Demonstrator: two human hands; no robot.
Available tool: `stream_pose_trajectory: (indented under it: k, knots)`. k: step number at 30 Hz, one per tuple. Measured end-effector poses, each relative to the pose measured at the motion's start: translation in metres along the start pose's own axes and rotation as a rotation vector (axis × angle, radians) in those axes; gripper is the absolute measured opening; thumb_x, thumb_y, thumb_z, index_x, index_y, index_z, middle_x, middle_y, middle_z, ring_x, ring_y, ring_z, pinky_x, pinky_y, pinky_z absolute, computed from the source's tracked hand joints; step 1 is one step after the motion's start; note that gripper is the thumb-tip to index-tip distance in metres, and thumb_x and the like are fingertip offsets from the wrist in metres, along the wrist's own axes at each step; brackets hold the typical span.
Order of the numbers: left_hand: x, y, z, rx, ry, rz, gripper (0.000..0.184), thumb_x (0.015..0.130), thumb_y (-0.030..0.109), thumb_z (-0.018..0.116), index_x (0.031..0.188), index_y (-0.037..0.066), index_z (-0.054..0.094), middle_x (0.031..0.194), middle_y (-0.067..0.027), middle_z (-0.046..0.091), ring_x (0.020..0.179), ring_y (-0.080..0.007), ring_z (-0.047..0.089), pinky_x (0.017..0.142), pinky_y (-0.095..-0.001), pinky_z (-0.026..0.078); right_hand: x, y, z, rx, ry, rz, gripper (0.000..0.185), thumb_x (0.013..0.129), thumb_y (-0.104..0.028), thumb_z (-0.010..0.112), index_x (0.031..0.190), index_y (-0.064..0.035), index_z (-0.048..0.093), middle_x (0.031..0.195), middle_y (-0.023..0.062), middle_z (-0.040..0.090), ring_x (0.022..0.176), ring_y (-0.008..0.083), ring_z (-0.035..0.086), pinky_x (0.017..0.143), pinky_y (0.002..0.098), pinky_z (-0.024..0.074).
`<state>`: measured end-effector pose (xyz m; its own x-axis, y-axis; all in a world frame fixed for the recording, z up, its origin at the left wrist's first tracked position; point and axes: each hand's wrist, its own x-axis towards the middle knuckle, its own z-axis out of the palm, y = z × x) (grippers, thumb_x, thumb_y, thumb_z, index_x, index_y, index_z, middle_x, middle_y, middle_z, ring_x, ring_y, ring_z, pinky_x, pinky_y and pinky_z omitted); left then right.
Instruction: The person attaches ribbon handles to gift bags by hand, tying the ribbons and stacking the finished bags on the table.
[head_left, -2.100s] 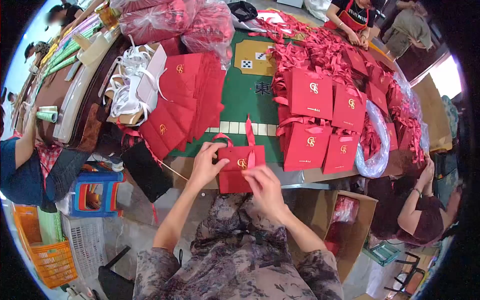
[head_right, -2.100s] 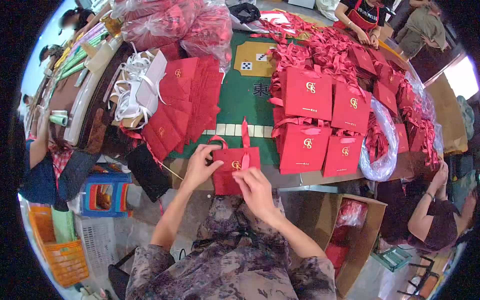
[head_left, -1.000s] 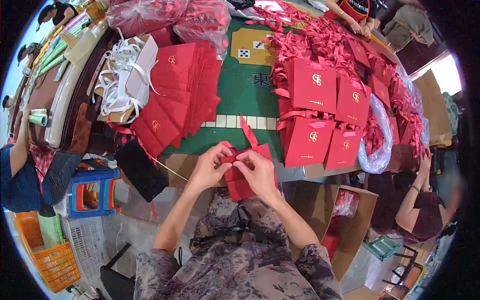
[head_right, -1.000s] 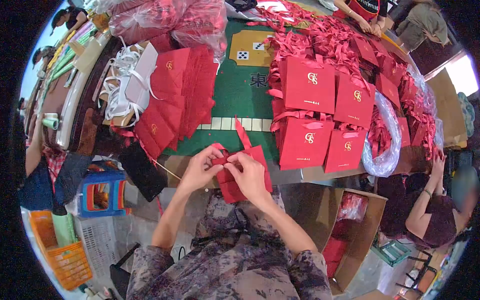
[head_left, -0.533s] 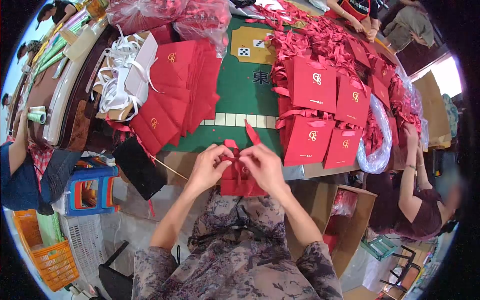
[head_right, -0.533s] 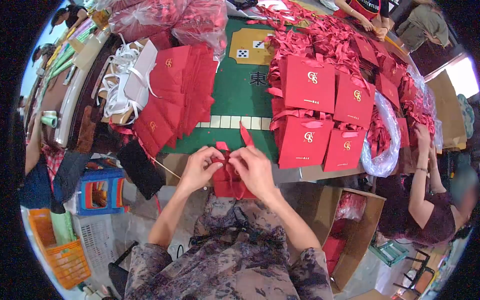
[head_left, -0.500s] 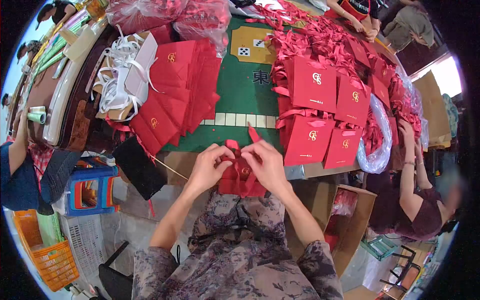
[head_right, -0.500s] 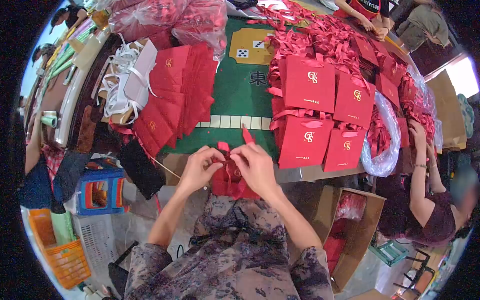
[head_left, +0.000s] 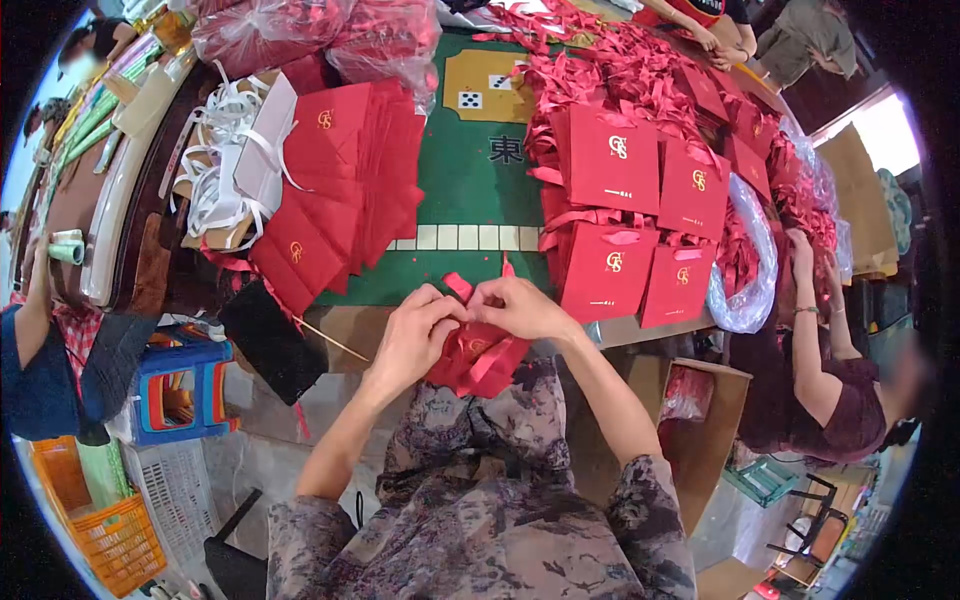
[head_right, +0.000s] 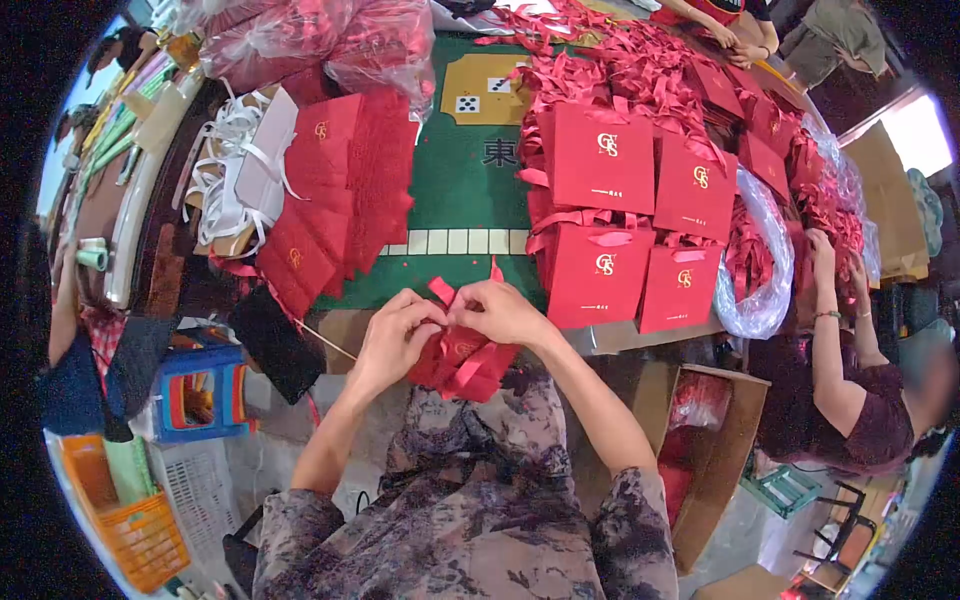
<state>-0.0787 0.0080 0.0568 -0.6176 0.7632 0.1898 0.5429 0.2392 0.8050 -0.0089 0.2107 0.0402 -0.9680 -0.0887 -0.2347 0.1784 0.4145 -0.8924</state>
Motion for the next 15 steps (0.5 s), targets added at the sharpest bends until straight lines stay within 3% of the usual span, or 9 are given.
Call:
stream_pose_trajectory:
  k: [3, 5, 6, 7, 8, 9, 11, 13, 15]
  knots:
    - [0.004, -0.009, -0.001, 0.019, -0.042, 0.039, 0.013, 0.083, -0.003, 0.065, 0.093, 0.004, 0.065, 0.08, -0.0089, 0.058, 0.072, -0.0234, 0.058, 0.063, -0.0342, 0.047, 0.005, 0.016, 0.014, 0.051, 0.103, -0.031, 0.016, 0.089, -0.017, 0.064, 0.091, -0.0017, 0.068, 0.085, 0.0105, 0.071, 0.078, 0.0213, 0.069, 0.074, 0.0352, 0.0525]
    - [0.005, -0.013, -0.003, -0.033, -0.147, -0.093, 0.016, 0.08, -0.002, 0.065, 0.093, 0.005, 0.061, 0.081, -0.0111, 0.057, 0.078, -0.0293, 0.057, 0.069, -0.0397, 0.047, 0.01, 0.021, 0.017, 0.056, 0.162, -0.069, 0.017, 0.09, -0.018, 0.063, 0.092, -0.0014, 0.067, 0.083, 0.0105, 0.07, 0.075, 0.0205, 0.069, 0.071, 0.0351, 0.0533]
    - [0.004, -0.015, -0.002, -0.031, -0.146, -0.091, 0.016, 0.08, -0.002, 0.065, 0.093, 0.005, 0.061, 0.081, -0.0111, 0.057, 0.078, -0.0293, 0.057, 0.069, -0.0397, 0.047, 0.013, 0.017, 0.014, 0.122, 0.31, 0.062, 0.019, 0.091, -0.02, 0.063, 0.093, -0.0012, 0.066, 0.079, 0.0102, 0.068, 0.072, 0.0199, 0.068, 0.066, 0.0345, 0.0538]
    - [0.0, -0.018, 0.0, -0.061, -0.147, -0.128, 0.014, 0.081, -0.002, 0.065, 0.093, 0.004, 0.062, 0.079, -0.009, 0.059, 0.071, -0.0221, 0.055, 0.066, -0.0351, 0.045, 0.017, 0.015, 0.011, 0.189, 0.457, 0.194, 0.02, 0.093, -0.021, 0.062, 0.095, -0.001, 0.065, 0.076, 0.0099, 0.066, 0.069, 0.0194, 0.068, 0.061, 0.034, 0.0542]
    - [-0.002, -0.021, 0.001, -0.089, -0.144, -0.164, 0.012, 0.082, -0.002, 0.066, 0.093, 0.003, 0.062, 0.078, -0.0069, 0.06, 0.065, -0.015, 0.054, 0.062, -0.0306, 0.044, 0.02, 0.021, 0.006, 0.28, 0.493, 0.11, 0.022, 0.095, -0.022, 0.061, 0.095, -0.0007, 0.064, 0.071, 0.0088, 0.062, 0.063, 0.0182, 0.066, 0.052, 0.0325, 0.0532]
    - [-0.002, -0.022, 0.002, -0.1, -0.124, -0.189, 0.014, 0.082, -0.001, 0.068, 0.094, 0.002, 0.061, 0.079, -0.0053, 0.061, 0.063, -0.0121, 0.052, 0.061, -0.0293, 0.044, 0.022, 0.019, 0.005, 0.229, 0.501, 0.119, 0.023, 0.096, -0.023, 0.06, 0.096, -0.0001, 0.063, 0.076, 0.0074, 0.063, 0.067, 0.0147, 0.064, 0.055, 0.0311, 0.0541]
    - [0.0, -0.024, 0.003, -0.118, -0.106, -0.2, 0.016, 0.082, -0.001, 0.068, 0.095, 0.002, 0.061, 0.079, -0.0044, 0.061, 0.063, -0.0114, 0.051, 0.06, -0.0289, 0.044, 0.03, 0.023, 0.008, 0.18, 0.514, 0.129, 0.023, 0.096, -0.023, 0.06, 0.097, 0.0005, 0.063, 0.081, 0.0059, 0.065, 0.071, 0.0112, 0.061, 0.058, 0.0297, 0.055]
    - [0.0, -0.024, 0.005, -0.141, -0.084, -0.213, 0.017, 0.082, -0.001, 0.068, 0.096, 0.003, 0.061, 0.079, -0.0034, 0.061, 0.063, -0.0108, 0.051, 0.06, -0.0285, 0.044, 0.044, 0.038, 0.014, -0.184, 0.76, -0.115, 0.02, 0.095, -0.02, 0.061, 0.095, 0.0003, 0.063, 0.077, 0.0084, 0.065, 0.069, 0.0132, 0.062, 0.058, 0.0312, 0.0515]
    - [-0.004, -0.025, 0.006, -0.173, -0.169, -0.265, 0.018, 0.082, 0.0, 0.068, 0.098, 0.003, 0.061, 0.079, -0.0024, 0.061, 0.063, -0.0092, 0.051, 0.059, -0.0275, 0.043, 0.046, 0.038, 0.011, -0.085, 0.755, -0.08, 0.019, 0.094, -0.019, 0.061, 0.094, 0.0001, 0.064, 0.076, 0.0094, 0.064, 0.068, 0.0152, 0.063, 0.059, 0.0321, 0.0502]
